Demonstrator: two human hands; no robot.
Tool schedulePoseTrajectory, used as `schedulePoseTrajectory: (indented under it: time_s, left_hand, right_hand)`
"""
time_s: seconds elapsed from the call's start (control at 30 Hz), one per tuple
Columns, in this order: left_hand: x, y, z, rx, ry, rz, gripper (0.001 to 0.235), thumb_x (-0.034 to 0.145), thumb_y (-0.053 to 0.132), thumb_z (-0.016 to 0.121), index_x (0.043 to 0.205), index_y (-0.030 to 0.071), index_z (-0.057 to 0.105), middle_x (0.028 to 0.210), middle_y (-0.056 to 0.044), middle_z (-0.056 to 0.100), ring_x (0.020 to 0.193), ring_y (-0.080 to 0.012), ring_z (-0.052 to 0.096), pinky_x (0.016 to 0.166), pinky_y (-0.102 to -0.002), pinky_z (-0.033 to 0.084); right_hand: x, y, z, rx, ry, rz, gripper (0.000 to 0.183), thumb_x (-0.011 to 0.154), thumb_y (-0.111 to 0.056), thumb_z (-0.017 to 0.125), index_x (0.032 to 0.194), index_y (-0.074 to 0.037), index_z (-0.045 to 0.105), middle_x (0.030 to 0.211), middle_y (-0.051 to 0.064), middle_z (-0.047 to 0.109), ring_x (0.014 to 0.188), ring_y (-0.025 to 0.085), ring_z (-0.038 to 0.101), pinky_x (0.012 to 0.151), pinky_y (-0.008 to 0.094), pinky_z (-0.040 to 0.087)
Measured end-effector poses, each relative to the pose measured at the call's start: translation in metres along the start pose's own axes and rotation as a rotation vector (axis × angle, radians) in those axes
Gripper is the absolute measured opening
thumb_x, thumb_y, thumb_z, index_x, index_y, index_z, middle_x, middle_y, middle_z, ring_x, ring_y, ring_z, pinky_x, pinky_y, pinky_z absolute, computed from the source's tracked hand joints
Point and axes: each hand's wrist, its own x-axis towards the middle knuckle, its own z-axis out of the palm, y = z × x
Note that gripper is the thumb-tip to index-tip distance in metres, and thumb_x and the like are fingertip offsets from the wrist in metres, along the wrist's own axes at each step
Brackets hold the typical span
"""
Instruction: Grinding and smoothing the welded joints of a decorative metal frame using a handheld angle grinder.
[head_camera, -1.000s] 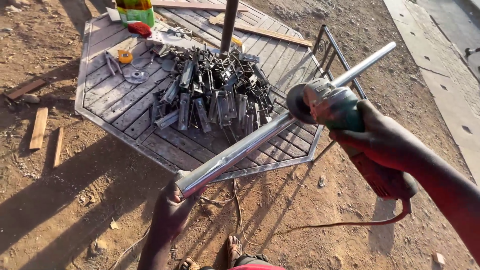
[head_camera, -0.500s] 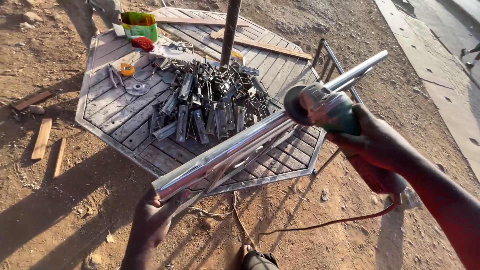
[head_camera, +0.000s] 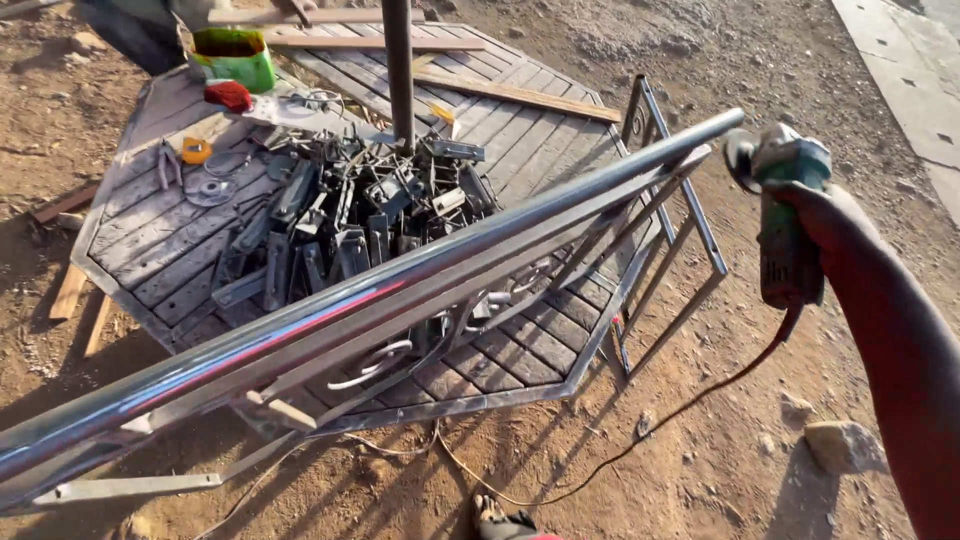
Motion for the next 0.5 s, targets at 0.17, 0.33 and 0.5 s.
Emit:
schedulePoseTrajectory:
  time_s: [0.17,0.33,0.5]
  left_hand:
    - [0.066,0.129,0.023,0.429,0.022,0.016,0.062,0.092,0.029,0.056,0.151,0.029,0.04,0.15,-0.005,0.051,0.128,-0.0337,0.06,0.106,-0.051,0.053]
    - [0.125,0.191,0.108,0.762,0.009,0.053,0.067,0.097,0.041,0.053,0.16,0.043,0.031,0.159,0.004,0.045,0.132,-0.0321,0.057,0.105,-0.053,0.052]
    - [0.149,0.227,0.181,1.058,-0.171,0.295,0.045,0.102,0.058,0.058,0.111,0.015,0.062,0.086,-0.004,0.067,0.077,-0.0218,0.067,0.074,-0.039,0.056]
  right_hand:
    - [0.026,0.017,-0.024,0.031,0.002,-0.031,0.035,0.092,-0.03,0.074,0.116,-0.014,0.055,0.088,0.006,0.061,0.066,0.02,0.062,0.055,0.037,0.056]
    - [0.01,-0.024,-0.016,-0.106,-0.038,-0.19,0.034,0.088,-0.032,0.074,0.114,-0.017,0.058,0.088,-0.001,0.058,0.072,0.011,0.053,0.059,0.03,0.046]
    - [-0.011,-0.069,0.009,-0.41,-0.117,-0.166,0.04,0.089,-0.034,0.074,0.119,-0.012,0.058,0.095,0.008,0.063,0.079,0.021,0.055,0.066,0.039,0.045]
